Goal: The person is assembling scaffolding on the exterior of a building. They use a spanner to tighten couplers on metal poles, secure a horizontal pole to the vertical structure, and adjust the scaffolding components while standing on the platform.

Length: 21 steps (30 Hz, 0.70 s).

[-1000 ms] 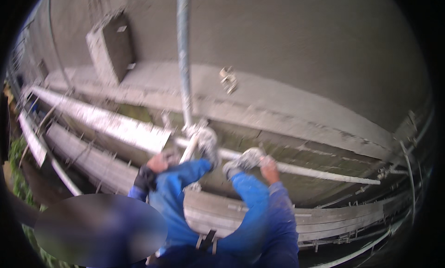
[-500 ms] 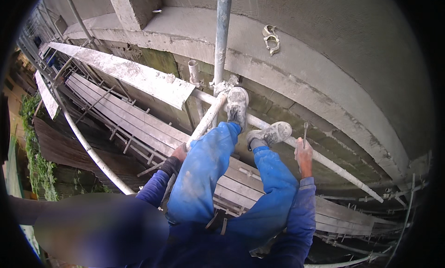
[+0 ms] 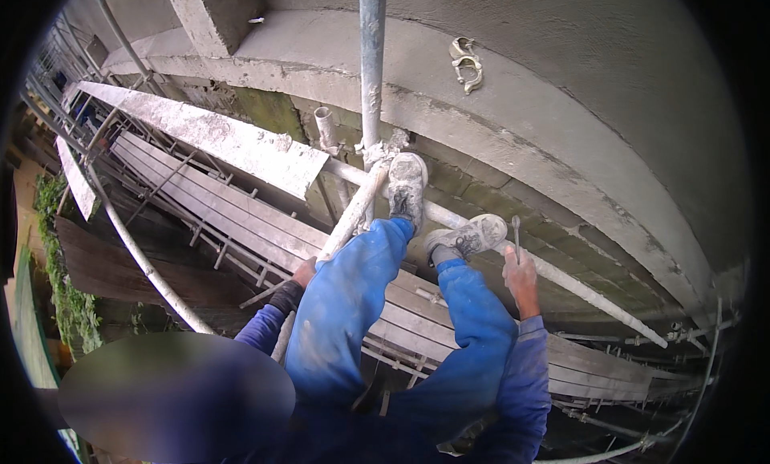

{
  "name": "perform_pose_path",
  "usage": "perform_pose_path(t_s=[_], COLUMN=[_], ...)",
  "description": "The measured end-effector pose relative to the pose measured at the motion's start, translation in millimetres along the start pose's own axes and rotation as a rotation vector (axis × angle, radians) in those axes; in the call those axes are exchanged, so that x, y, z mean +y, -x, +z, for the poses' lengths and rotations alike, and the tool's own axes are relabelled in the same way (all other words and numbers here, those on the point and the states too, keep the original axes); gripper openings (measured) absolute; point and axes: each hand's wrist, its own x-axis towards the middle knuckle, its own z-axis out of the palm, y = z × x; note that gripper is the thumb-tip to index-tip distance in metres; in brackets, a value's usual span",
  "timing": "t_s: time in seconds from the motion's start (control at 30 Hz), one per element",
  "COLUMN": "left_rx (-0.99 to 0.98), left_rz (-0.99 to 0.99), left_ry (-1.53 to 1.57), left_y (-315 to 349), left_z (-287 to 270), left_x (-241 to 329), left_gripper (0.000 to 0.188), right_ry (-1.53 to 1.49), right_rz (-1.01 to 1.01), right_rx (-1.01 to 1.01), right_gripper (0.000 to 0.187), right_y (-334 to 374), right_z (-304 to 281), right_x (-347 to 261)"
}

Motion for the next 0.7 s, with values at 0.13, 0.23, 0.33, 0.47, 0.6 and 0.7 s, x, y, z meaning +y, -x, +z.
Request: perform_pose_path(t_s=[0.13, 0.23, 0.33, 0.47, 0.6, 0.7], left_rx=[0.039, 0.127, 0.064, -0.006, 0.015, 0.018], left_rz=[0.003, 0.033, -0.06, -0.024, -0.085, -0.038], left_ry=[0.109, 0.029, 0.07, 0.09, -0.082, 0.02], left_y=[10, 14, 13, 24, 22, 15], left_z=[5, 0, -7, -21, -8, -4], left_x=[12, 13, 14, 31, 28, 12], left_gripper=[0.064, 0.06, 0.068, 0.059, 0.065, 0.07], right_ry=[-0.013, 0.027, -0.052, -0.072, 0.023, 0.006], right_rz=[0.023, 0.039, 0.118, 0.098, 0.085, 0.097], right_rx=[-0.05, -0.058, -0.057, -0.042, -0.085, -0.061], right_gripper=[0.04, 0.039, 0.038, 0.039, 0.039, 0.039], right_y=[8, 6, 17, 18, 12, 9], right_z=[-1, -3, 3, -5, -2, -2], right_x=[-18, -1, -14, -25, -23, -25])
